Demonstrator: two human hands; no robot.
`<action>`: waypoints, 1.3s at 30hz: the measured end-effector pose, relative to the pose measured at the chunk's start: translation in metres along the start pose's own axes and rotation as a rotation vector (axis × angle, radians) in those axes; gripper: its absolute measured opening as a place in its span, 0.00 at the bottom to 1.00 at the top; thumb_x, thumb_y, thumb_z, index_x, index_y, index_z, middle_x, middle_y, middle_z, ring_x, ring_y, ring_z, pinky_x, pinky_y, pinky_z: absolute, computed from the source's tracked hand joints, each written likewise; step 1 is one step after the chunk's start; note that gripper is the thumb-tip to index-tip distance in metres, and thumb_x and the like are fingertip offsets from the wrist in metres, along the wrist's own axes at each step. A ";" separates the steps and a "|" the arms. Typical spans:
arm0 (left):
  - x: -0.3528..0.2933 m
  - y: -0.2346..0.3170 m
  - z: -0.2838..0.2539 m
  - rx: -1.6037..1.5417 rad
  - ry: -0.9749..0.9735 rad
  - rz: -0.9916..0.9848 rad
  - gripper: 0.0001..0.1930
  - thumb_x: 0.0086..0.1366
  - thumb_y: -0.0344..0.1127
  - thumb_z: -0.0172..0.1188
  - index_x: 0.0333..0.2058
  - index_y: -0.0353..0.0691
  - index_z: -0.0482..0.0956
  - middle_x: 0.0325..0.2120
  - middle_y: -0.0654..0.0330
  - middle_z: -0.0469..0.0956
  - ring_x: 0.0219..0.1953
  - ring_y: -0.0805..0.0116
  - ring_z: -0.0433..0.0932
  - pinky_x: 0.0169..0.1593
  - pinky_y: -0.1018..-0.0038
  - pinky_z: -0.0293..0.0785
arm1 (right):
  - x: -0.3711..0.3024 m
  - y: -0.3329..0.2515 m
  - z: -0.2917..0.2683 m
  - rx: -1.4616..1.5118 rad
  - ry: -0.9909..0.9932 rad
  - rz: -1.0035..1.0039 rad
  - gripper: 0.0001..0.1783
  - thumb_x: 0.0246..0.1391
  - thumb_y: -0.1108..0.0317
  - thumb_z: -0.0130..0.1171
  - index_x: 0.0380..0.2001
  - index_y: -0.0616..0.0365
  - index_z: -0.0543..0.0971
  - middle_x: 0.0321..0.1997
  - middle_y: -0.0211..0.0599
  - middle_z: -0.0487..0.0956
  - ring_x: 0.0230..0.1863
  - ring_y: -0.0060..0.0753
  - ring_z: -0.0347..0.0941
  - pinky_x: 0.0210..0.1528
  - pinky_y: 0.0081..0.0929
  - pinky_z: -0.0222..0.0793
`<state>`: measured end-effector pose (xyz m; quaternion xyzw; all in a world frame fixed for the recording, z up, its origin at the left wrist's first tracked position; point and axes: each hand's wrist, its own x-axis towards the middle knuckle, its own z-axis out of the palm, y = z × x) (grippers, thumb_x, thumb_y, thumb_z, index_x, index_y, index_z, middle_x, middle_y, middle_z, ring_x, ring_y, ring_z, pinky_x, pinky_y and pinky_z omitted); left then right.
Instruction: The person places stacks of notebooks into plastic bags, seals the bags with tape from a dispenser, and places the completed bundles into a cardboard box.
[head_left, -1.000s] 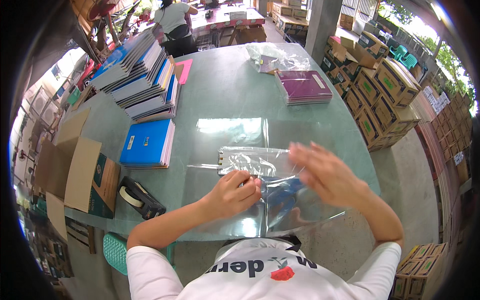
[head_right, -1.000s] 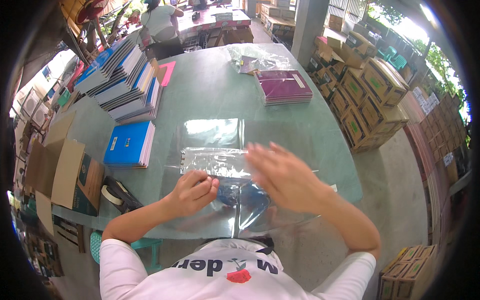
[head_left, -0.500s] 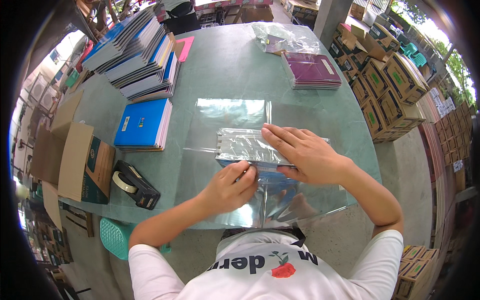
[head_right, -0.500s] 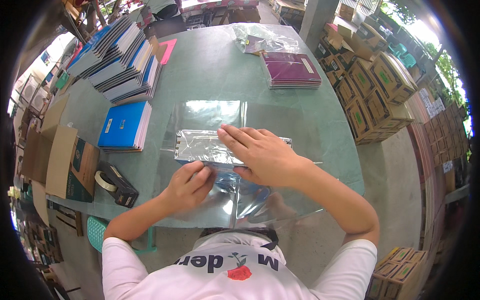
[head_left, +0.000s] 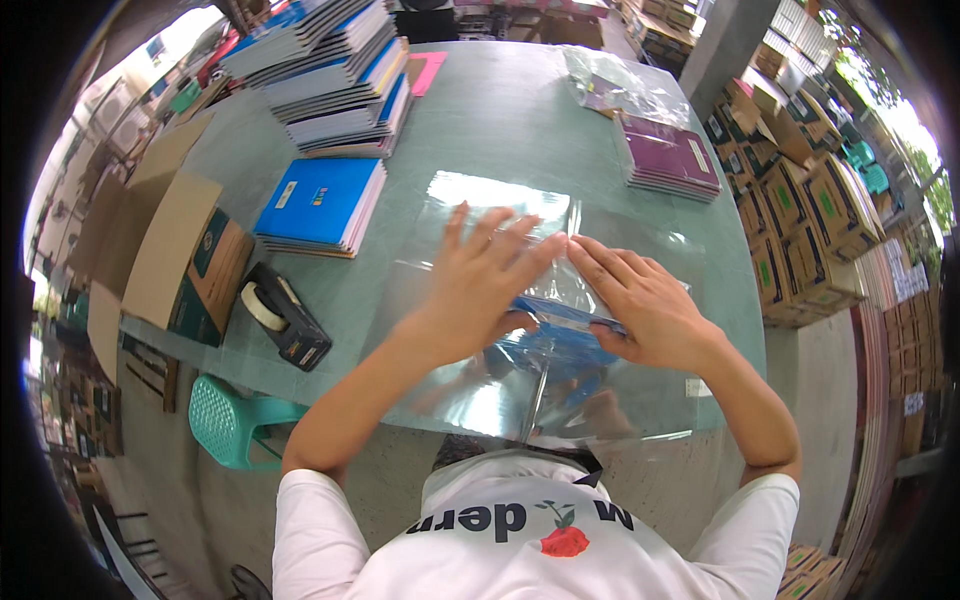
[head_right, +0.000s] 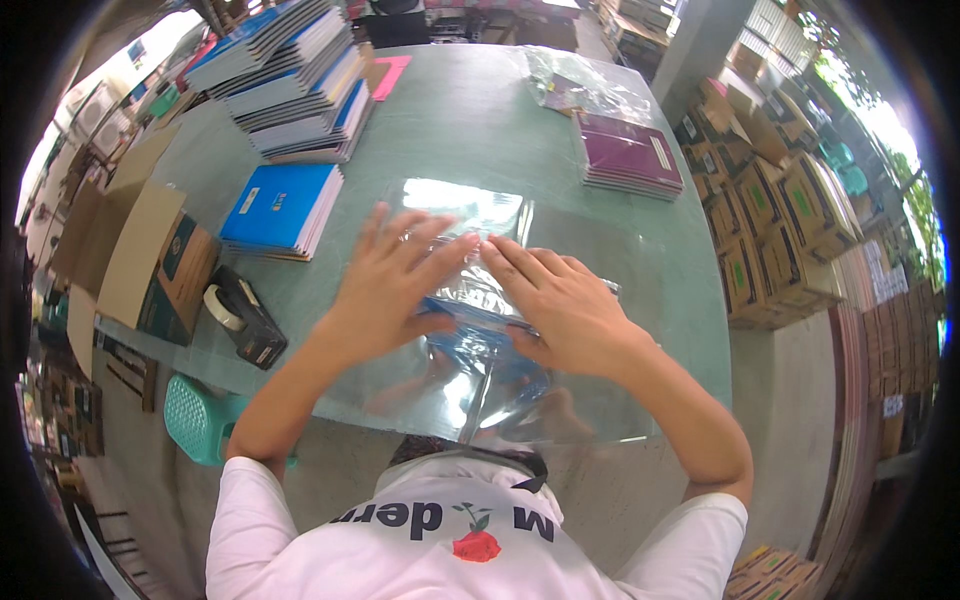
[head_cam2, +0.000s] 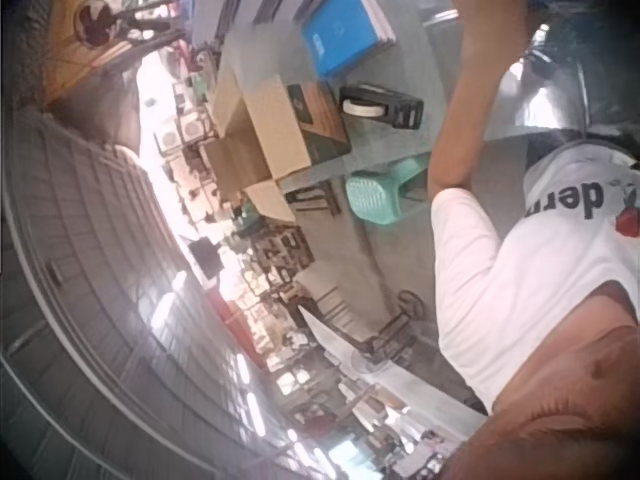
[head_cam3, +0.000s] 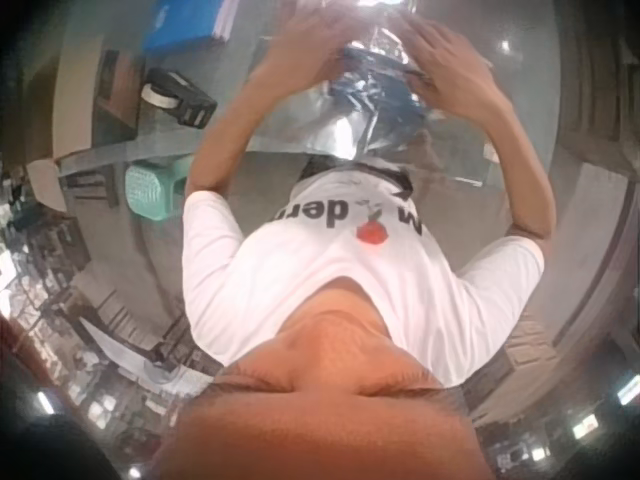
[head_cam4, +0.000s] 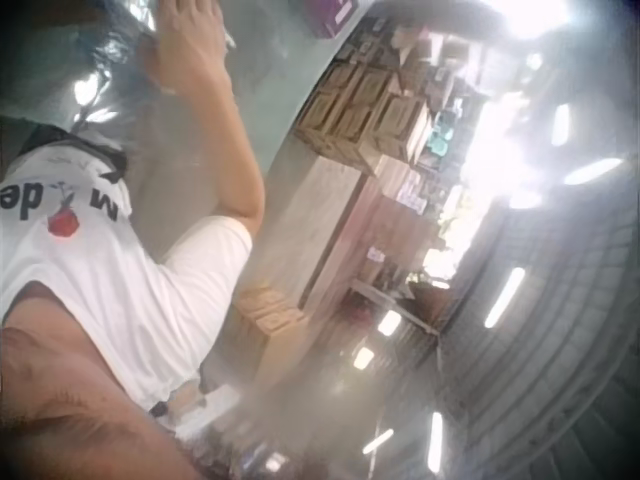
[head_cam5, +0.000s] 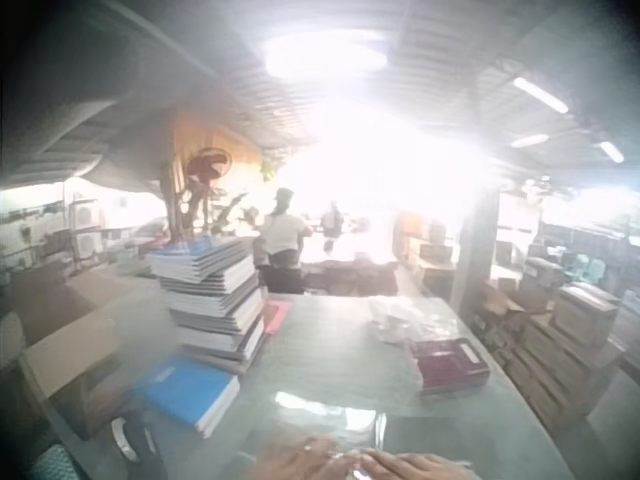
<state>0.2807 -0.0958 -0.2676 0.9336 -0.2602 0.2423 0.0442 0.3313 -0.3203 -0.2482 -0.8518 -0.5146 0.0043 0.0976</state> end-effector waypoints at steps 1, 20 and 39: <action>-0.012 -0.010 -0.008 -0.053 0.045 -0.104 0.37 0.43 0.47 0.68 0.53 0.43 0.66 0.49 0.54 0.68 0.52 0.60 0.66 0.57 0.61 0.55 | 0.001 0.000 0.002 -0.011 0.002 0.015 0.44 0.40 0.66 0.60 0.61 0.62 0.53 0.63 0.44 0.57 0.59 0.43 0.58 0.58 0.37 0.56; -0.257 -0.091 0.048 -0.652 0.944 -1.655 0.10 0.56 0.36 0.60 0.21 0.38 0.74 0.17 0.66 0.71 0.19 0.76 0.68 0.21 0.78 0.62 | -0.003 -0.006 0.000 -0.003 0.018 0.033 0.45 0.36 0.70 0.59 0.61 0.63 0.53 0.62 0.47 0.58 0.58 0.48 0.58 0.59 0.37 0.54; -0.011 0.050 0.023 -0.194 0.093 0.046 0.14 0.50 0.43 0.62 0.20 0.44 0.67 0.17 0.65 0.67 0.18 0.68 0.71 0.20 0.72 0.66 | -0.008 0.012 0.010 -0.005 0.055 -0.056 0.42 0.44 0.63 0.58 0.60 0.65 0.52 0.62 0.50 0.57 0.60 0.48 0.57 0.59 0.38 0.54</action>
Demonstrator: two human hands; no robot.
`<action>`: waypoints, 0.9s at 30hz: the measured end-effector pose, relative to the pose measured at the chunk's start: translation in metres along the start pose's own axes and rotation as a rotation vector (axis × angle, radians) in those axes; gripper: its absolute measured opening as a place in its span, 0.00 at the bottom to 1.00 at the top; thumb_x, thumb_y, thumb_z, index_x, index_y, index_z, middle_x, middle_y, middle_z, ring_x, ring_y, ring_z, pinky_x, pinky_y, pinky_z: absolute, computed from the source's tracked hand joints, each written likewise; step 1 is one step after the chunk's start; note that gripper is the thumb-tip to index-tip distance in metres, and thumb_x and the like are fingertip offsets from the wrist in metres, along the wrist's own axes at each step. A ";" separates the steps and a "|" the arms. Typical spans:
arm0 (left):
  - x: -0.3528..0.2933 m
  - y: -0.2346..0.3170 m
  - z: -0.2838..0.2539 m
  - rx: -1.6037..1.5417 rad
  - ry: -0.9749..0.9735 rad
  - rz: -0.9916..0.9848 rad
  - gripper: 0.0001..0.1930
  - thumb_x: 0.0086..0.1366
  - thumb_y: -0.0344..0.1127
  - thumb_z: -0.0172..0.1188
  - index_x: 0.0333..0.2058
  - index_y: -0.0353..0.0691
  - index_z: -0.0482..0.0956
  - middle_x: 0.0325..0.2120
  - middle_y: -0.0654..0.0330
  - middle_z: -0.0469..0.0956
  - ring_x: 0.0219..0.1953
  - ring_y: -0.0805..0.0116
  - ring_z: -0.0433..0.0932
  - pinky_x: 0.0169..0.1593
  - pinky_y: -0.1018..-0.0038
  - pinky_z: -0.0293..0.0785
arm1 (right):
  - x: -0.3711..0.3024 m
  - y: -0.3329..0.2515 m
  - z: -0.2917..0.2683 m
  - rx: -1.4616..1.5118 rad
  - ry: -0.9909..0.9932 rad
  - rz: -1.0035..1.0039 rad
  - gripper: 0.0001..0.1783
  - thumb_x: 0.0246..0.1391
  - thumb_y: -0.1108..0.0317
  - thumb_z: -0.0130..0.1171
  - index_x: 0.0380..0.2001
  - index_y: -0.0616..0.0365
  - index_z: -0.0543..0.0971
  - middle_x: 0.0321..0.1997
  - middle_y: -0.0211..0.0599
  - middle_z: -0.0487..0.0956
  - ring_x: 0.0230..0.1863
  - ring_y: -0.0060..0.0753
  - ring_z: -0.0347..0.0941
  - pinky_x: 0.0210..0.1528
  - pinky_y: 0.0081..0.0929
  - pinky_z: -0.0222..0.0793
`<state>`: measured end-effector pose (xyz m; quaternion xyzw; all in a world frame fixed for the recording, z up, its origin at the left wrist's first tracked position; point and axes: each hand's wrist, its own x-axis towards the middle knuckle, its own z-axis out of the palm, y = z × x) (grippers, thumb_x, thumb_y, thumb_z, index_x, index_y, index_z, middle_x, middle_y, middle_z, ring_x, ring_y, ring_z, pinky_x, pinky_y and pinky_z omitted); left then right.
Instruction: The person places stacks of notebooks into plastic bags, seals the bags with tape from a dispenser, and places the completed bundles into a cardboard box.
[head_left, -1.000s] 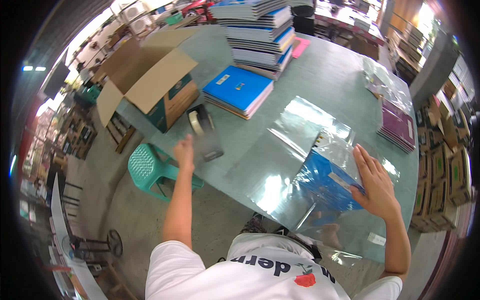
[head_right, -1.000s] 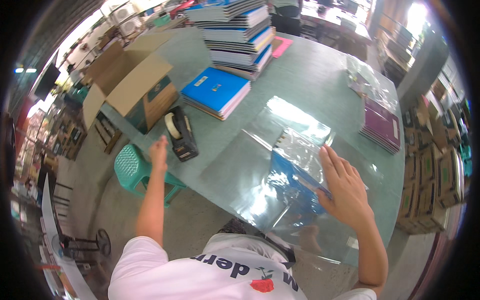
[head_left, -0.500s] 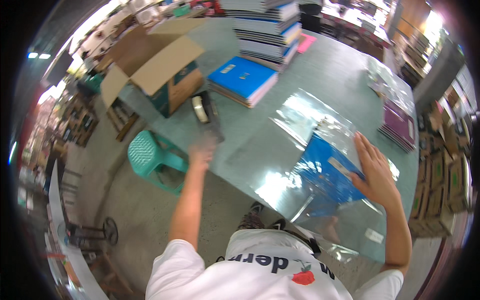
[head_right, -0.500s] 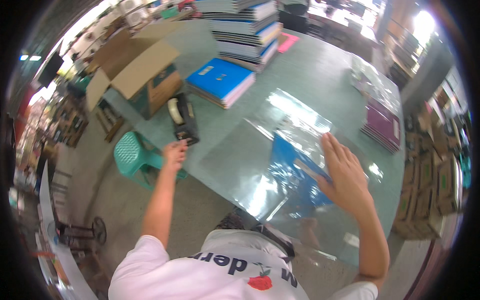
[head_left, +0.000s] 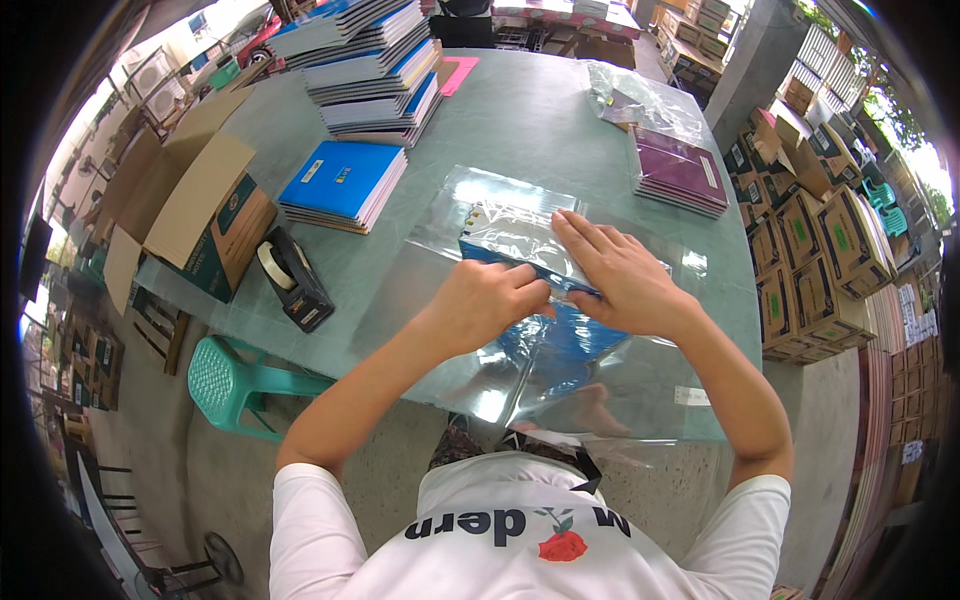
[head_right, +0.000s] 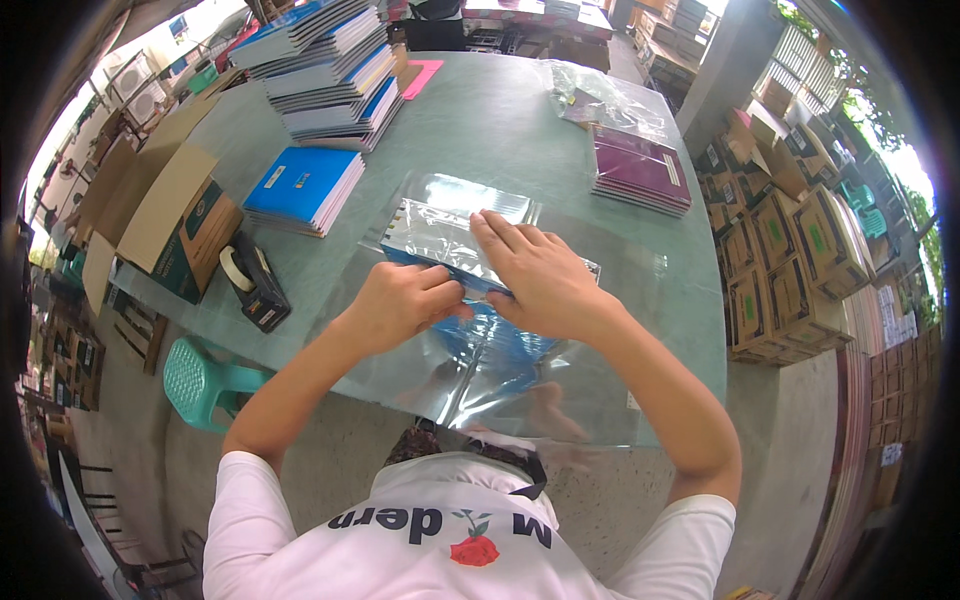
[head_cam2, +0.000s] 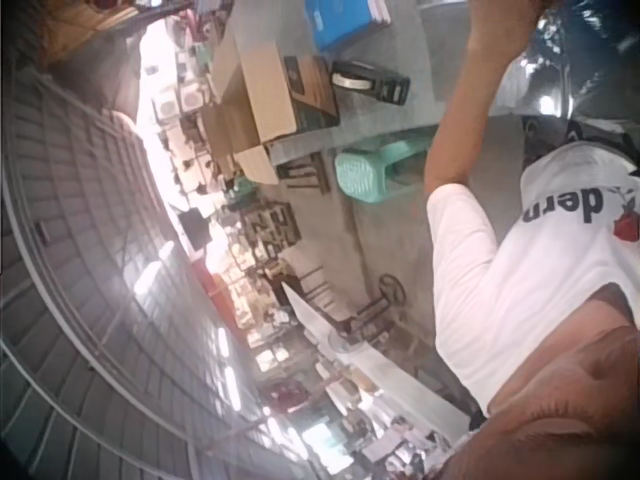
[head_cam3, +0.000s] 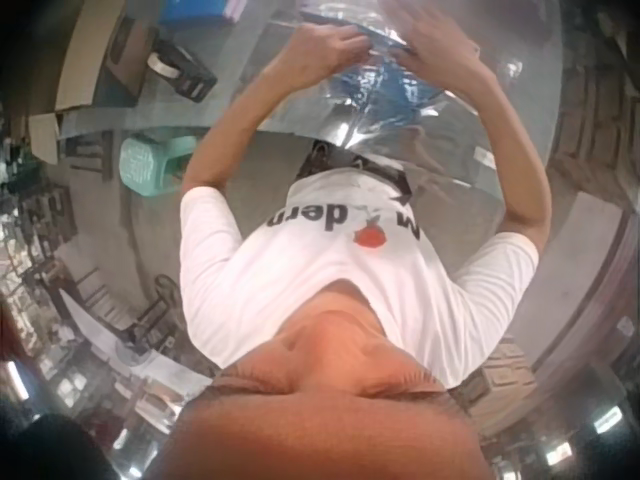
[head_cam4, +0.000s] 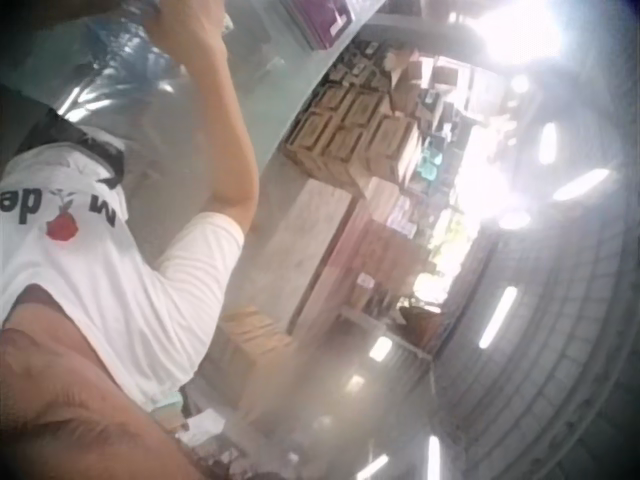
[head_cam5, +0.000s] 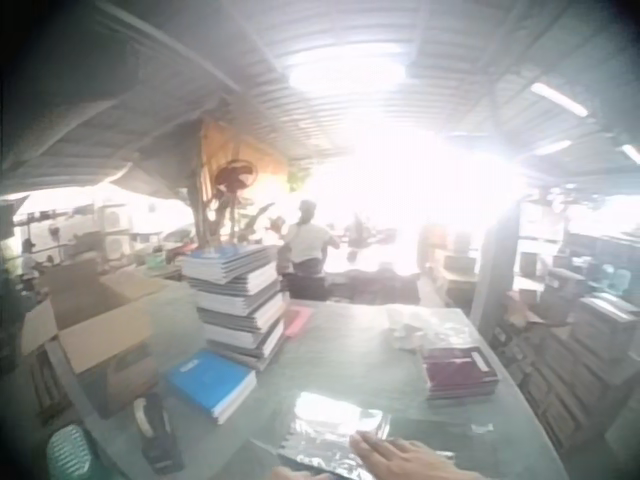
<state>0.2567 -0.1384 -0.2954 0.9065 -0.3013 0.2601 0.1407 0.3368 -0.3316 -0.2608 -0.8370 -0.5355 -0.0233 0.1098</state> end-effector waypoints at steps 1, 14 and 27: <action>0.000 0.000 0.003 -0.005 -0.002 0.006 0.14 0.50 0.43 0.62 0.20 0.44 0.67 0.17 0.65 0.67 0.18 0.68 0.71 0.20 0.72 0.66 | 0.000 0.000 0.001 0.008 0.005 -0.004 0.42 0.45 0.63 0.58 0.60 0.65 0.51 0.62 0.50 0.57 0.60 0.48 0.57 0.59 0.39 0.54; -0.044 -0.036 -0.010 0.209 0.096 -0.399 0.20 0.51 0.47 0.63 0.15 0.41 0.65 0.11 0.62 0.68 0.13 0.67 0.69 0.17 0.74 0.62 | -0.008 -0.027 -0.005 -0.038 -0.039 0.180 0.40 0.45 0.65 0.57 0.60 0.62 0.54 0.61 0.50 0.58 0.58 0.48 0.59 0.58 0.37 0.56; -0.032 0.004 -0.030 -1.380 -0.519 -1.128 0.38 0.52 0.45 0.64 0.54 0.29 0.56 0.43 0.51 0.71 0.42 0.63 0.75 0.44 0.72 0.74 | -0.114 -0.035 0.146 2.373 0.324 1.134 0.23 0.47 0.53 0.60 0.41 0.59 0.74 0.41 0.37 0.77 0.41 0.33 0.74 0.46 0.35 0.70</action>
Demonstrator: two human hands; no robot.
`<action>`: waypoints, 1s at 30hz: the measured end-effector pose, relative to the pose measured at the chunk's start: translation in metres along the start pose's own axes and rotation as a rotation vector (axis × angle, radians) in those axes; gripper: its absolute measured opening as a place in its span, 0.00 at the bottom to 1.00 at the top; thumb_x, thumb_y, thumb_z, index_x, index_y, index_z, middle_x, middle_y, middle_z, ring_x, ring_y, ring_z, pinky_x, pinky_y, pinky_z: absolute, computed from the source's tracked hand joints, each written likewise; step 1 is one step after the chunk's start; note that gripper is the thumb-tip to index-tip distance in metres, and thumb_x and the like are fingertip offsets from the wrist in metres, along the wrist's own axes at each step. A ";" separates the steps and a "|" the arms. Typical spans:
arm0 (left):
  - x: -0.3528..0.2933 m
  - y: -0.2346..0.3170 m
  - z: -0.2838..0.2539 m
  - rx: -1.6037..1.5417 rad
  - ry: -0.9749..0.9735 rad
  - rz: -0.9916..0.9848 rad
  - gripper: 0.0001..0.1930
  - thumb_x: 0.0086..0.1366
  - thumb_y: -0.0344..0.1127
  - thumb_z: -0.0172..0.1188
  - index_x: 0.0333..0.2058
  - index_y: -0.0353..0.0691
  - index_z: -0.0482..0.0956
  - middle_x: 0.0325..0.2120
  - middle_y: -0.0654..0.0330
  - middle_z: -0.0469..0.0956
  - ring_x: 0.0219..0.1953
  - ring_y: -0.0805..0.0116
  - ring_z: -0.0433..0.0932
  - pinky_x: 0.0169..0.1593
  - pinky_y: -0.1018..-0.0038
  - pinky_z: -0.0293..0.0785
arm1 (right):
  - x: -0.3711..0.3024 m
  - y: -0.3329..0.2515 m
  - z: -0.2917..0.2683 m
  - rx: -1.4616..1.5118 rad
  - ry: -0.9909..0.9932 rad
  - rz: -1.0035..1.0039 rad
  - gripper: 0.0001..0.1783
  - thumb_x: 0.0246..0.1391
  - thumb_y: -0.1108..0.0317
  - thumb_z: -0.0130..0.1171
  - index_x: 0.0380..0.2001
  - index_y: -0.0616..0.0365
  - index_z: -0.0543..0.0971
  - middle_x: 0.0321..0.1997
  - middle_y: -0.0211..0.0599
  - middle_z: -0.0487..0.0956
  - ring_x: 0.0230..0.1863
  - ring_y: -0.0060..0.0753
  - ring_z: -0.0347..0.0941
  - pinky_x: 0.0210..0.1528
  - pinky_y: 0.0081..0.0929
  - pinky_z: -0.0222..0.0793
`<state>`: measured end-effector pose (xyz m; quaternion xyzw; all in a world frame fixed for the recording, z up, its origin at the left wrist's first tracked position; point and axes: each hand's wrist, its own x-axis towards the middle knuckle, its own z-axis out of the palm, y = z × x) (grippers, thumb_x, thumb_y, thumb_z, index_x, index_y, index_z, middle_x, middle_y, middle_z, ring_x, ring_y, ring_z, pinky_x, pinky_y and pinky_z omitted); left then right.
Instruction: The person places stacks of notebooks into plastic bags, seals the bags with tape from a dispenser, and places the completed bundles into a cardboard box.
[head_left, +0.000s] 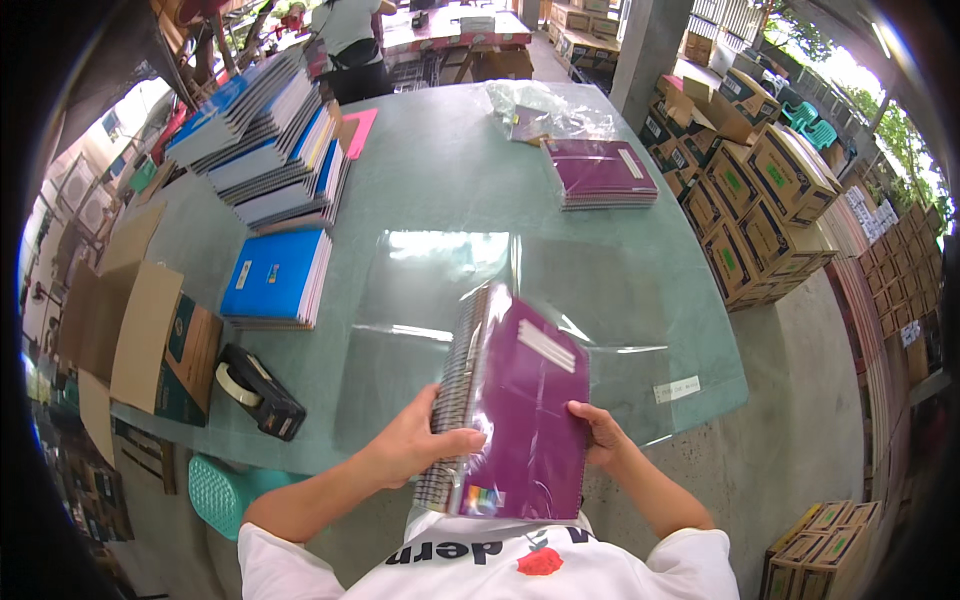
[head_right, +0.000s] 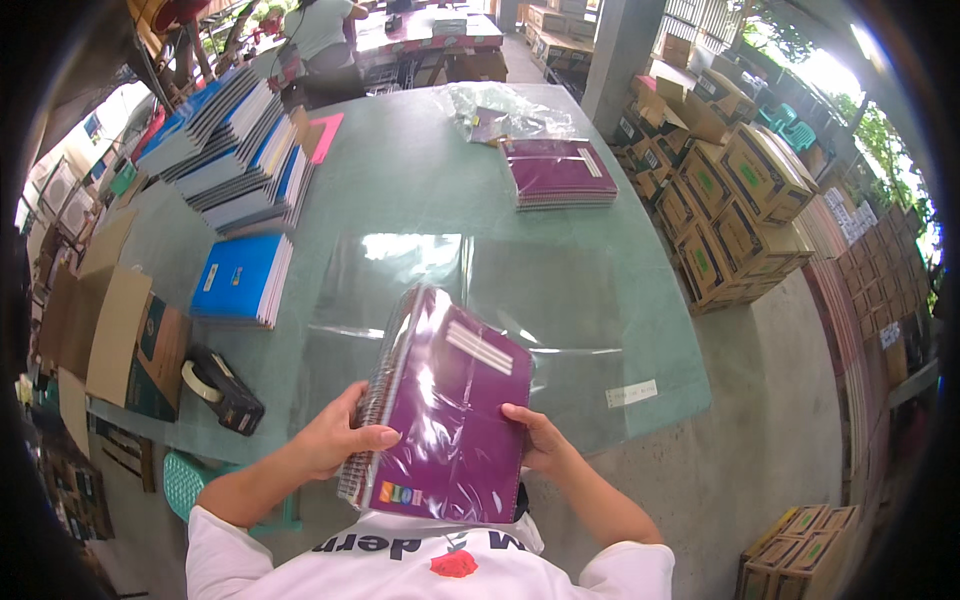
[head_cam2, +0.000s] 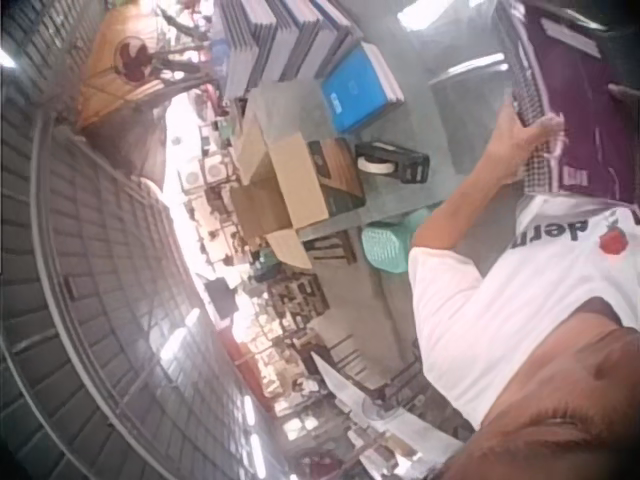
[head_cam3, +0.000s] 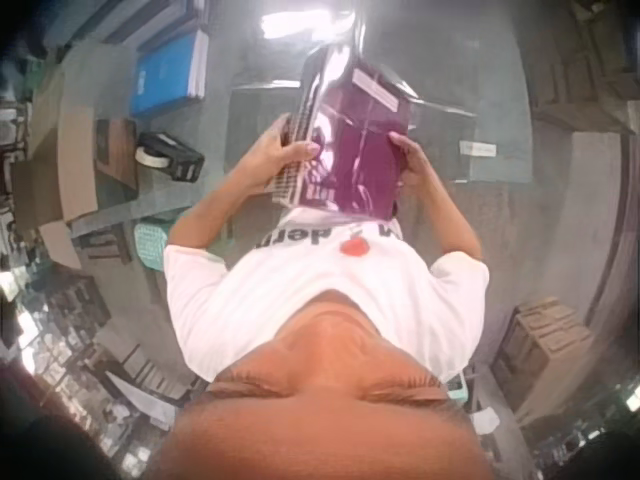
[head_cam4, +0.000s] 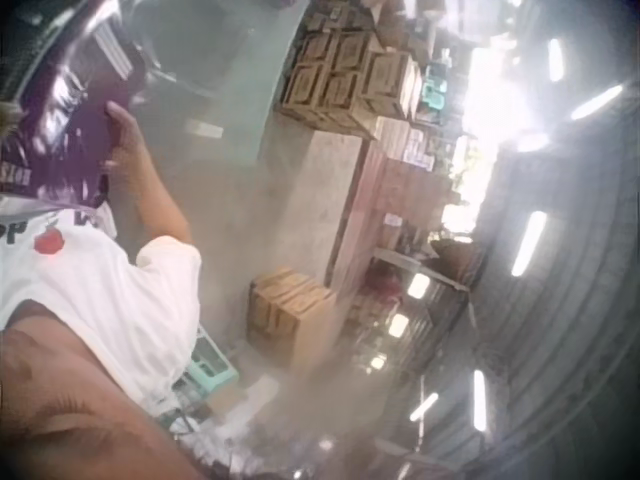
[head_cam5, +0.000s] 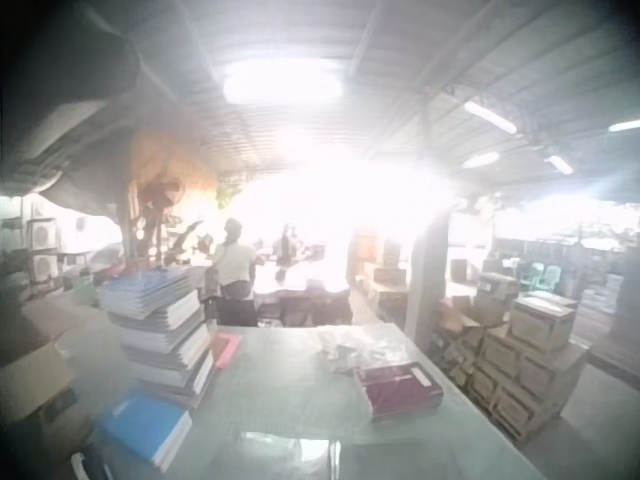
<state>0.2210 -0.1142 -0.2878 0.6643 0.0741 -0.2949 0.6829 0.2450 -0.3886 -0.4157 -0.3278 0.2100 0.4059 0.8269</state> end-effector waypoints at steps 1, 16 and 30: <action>0.000 0.025 0.000 0.111 -0.042 0.059 0.38 0.54 0.42 0.64 0.57 0.32 0.53 0.44 0.53 0.69 0.44 0.66 0.72 0.46 0.73 0.71 | 0.001 -0.010 0.014 0.104 -0.052 -0.036 0.16 0.48 0.59 0.60 0.37 0.57 0.76 0.35 0.32 0.78 0.34 0.31 0.75 0.42 0.32 0.73; 0.104 0.031 -0.078 0.031 0.276 0.420 0.17 0.57 0.28 0.59 0.46 0.34 0.71 0.37 0.59 0.76 0.38 0.76 0.74 0.43 0.79 0.71 | 0.155 -0.349 0.043 0.412 -0.118 -1.002 0.20 0.47 0.62 0.59 0.44 0.57 0.71 0.44 0.37 0.75 0.45 0.42 0.72 0.49 0.45 0.68; 0.114 -0.007 -0.087 0.074 0.346 0.189 0.12 0.56 0.31 0.62 0.39 0.34 0.76 0.33 0.62 0.78 0.34 0.78 0.75 0.41 0.81 0.72 | 0.251 -0.397 -0.028 0.358 0.174 -0.866 0.16 0.43 0.66 0.59 0.38 0.57 0.74 0.40 0.36 0.76 0.42 0.41 0.72 0.47 0.45 0.67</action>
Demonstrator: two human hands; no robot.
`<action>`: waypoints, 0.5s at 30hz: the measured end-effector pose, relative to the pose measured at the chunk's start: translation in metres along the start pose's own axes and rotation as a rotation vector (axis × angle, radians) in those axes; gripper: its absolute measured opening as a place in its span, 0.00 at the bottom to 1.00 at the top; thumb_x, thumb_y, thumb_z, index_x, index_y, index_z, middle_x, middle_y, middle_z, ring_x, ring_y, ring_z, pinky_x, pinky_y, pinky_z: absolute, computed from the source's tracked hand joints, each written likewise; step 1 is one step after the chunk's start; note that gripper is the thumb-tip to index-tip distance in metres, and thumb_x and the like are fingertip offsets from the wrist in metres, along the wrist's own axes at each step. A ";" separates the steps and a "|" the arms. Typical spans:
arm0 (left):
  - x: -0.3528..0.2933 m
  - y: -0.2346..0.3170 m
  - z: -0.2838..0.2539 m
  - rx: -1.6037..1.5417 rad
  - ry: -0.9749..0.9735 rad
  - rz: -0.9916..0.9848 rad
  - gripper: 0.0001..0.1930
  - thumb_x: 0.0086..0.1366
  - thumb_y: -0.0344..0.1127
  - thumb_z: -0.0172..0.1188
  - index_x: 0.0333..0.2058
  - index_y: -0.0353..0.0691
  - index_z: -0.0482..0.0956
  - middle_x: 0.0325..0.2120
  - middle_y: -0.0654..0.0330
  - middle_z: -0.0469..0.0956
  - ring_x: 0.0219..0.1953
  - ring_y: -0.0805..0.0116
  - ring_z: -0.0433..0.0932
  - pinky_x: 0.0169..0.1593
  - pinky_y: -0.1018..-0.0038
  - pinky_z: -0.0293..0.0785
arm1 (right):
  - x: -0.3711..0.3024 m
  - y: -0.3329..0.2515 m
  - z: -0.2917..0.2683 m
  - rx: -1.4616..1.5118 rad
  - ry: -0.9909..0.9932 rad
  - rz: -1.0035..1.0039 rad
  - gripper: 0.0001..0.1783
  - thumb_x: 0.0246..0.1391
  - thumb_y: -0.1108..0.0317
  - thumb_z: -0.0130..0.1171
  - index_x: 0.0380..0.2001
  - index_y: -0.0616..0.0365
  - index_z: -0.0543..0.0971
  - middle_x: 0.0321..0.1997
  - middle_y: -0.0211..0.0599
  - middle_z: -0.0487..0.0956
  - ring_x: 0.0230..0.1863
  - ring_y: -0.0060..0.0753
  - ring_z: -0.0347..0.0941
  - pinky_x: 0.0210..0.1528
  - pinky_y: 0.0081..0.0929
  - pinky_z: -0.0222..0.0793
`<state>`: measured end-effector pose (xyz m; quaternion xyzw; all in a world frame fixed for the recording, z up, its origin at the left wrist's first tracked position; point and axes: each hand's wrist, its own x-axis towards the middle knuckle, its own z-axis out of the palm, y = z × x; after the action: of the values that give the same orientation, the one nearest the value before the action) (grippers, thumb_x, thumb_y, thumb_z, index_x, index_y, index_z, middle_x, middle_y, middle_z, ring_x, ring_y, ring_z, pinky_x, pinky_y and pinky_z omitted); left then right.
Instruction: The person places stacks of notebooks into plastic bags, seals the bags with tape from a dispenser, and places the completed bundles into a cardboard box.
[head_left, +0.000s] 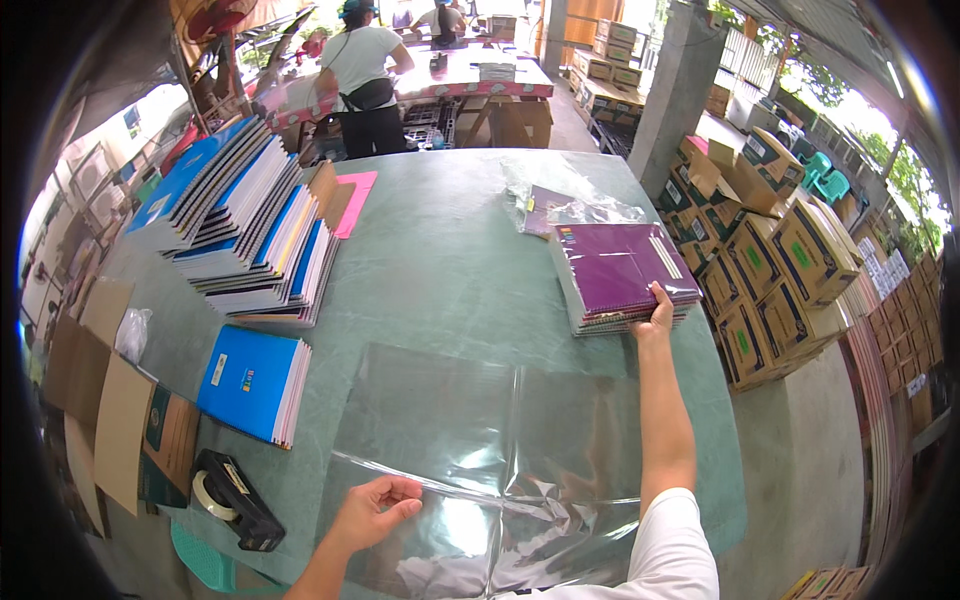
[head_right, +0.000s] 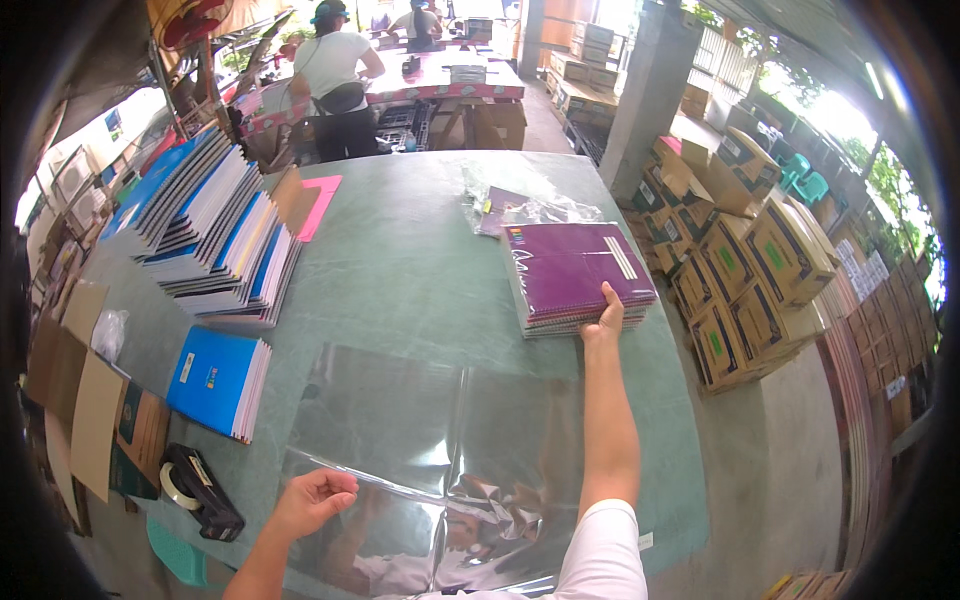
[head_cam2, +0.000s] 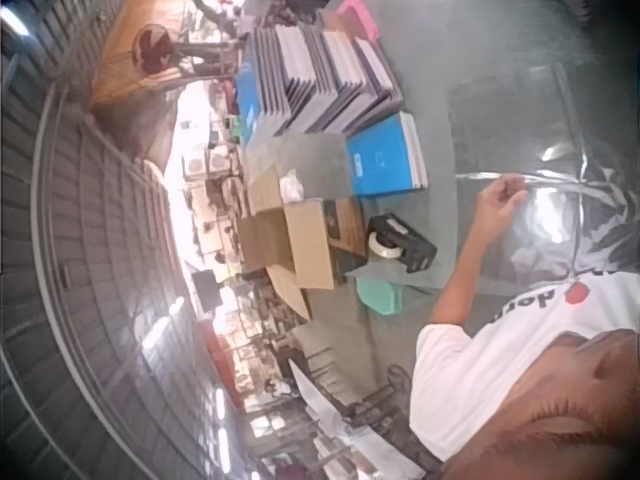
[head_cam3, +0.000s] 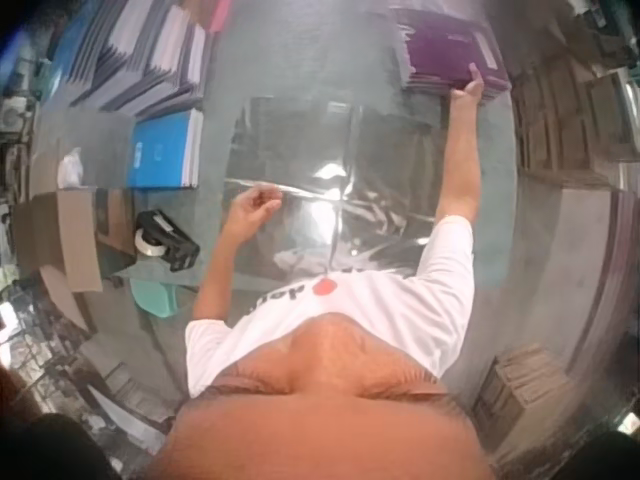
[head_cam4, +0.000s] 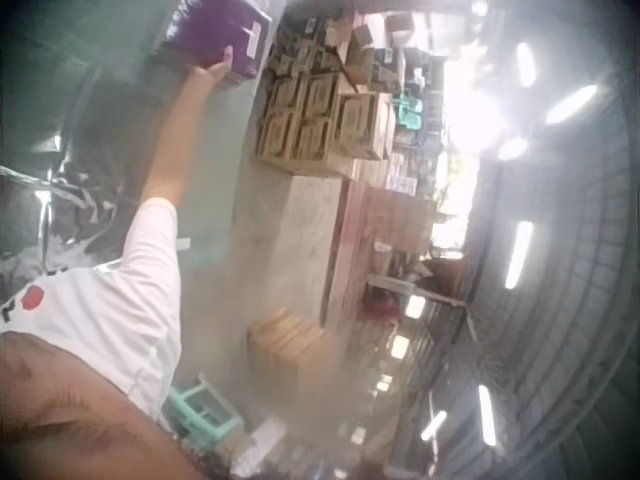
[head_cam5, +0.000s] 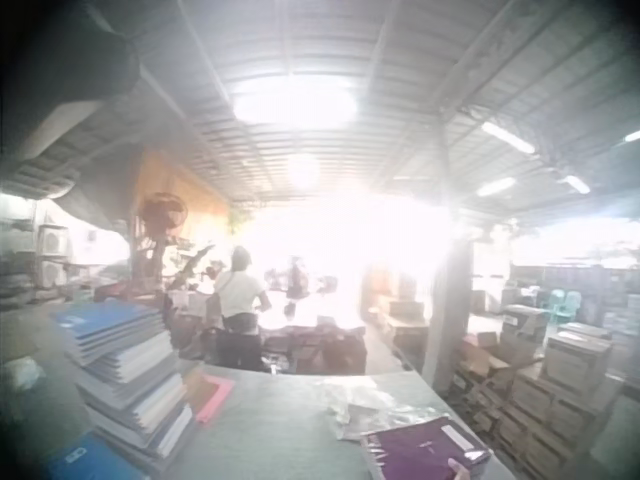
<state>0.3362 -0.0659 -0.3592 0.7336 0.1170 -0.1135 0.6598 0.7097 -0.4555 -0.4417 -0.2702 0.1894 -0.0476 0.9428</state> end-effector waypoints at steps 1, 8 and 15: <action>-0.002 -0.001 0.001 0.026 -0.013 -0.012 0.12 0.56 0.31 0.62 0.39 0.34 0.77 0.32 0.62 0.78 0.34 0.78 0.75 0.41 0.81 0.72 | 0.000 0.000 -0.001 0.028 -0.013 -0.019 0.16 0.43 0.66 0.59 0.39 0.57 0.74 0.40 0.36 0.76 0.42 0.41 0.72 0.47 0.46 0.66; -0.018 -0.017 0.002 0.049 -0.010 -0.075 0.11 0.57 0.28 0.60 0.39 0.33 0.75 0.33 0.62 0.77 0.36 0.77 0.75 0.41 0.80 0.72 | 0.024 -0.020 -0.001 -0.084 0.125 -0.025 0.18 0.43 0.61 0.60 0.40 0.53 0.74 0.46 0.39 0.75 0.46 0.47 0.70 0.52 0.56 0.60; -0.078 -0.010 -0.039 0.327 0.092 -0.008 0.16 0.54 0.37 0.63 0.39 0.35 0.76 0.34 0.58 0.77 0.38 0.70 0.75 0.42 0.76 0.71 | 0.031 -0.024 -0.009 -0.296 0.150 -0.245 0.20 0.45 0.64 0.57 0.42 0.62 0.70 0.44 0.42 0.73 0.44 0.41 0.71 0.48 0.40 0.67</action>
<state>0.2595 -0.0277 -0.3395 0.8352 0.1299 -0.1001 0.5250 0.7350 -0.4855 -0.4461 -0.4224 0.2298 -0.1535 0.8633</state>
